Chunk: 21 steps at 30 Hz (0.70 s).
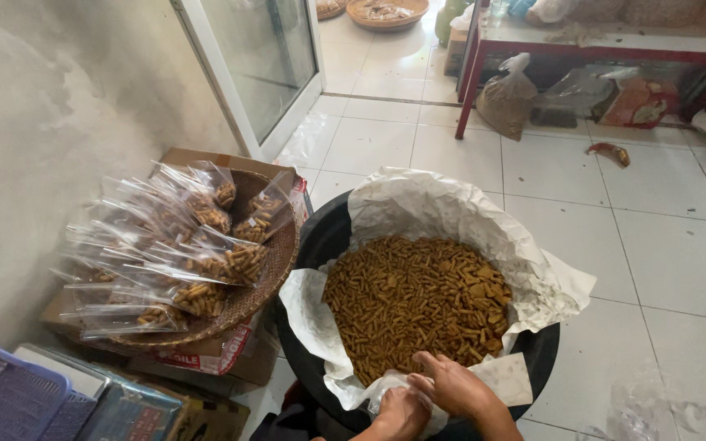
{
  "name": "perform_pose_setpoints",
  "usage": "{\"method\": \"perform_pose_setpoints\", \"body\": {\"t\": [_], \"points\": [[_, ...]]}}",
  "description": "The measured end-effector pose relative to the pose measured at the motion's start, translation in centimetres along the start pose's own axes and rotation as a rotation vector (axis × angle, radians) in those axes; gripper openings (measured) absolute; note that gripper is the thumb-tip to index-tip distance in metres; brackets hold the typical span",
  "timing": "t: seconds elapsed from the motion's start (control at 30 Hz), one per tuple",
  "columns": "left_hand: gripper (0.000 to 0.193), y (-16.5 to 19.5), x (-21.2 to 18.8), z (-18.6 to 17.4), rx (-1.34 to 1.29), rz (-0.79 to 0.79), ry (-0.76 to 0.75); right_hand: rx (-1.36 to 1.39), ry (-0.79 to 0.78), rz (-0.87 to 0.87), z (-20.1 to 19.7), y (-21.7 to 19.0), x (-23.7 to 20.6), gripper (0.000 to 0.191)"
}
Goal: The person sits on the floor and fills small clear plastic bags with fried snack pieces taken from a large paper-lined basin, then places the filled bags into a woven basket beside a cardboard box. They repeat this bagging cycle continuously, occasionally reaching into the basin to gather more snack pieces.
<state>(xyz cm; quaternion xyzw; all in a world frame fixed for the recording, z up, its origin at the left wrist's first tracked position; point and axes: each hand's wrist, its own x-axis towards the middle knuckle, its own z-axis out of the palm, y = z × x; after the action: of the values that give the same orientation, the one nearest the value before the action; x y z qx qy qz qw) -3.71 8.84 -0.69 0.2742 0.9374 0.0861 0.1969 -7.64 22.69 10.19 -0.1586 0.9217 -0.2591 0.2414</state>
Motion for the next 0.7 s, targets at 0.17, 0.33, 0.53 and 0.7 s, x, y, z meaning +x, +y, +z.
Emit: {"method": "perform_pose_setpoints", "body": {"t": [0.17, 0.33, 0.53, 0.7], "points": [[0.02, -0.7, -0.3, 1.0, -0.334, -0.132, 0.069, 0.024, -0.159, -0.131, -1.2, -0.8, -0.8, 0.062], [0.019, -2.3, -1.6, 0.7, -0.332, 0.081, 0.195, 0.072, -0.187, -0.14, -0.7, 0.7, -0.3, 0.035], [0.013, -5.4, -4.1, -1.0, -0.641, 0.417, 0.395, 0.055, 0.038, -0.325, 0.8, 1.5, 0.3, 0.022], [0.014, -6.9, -3.9, -7.0, -0.272, 0.111, 0.085, 0.386, 0.066, -0.154, -0.9, 0.3, 0.0, 0.034]]}}
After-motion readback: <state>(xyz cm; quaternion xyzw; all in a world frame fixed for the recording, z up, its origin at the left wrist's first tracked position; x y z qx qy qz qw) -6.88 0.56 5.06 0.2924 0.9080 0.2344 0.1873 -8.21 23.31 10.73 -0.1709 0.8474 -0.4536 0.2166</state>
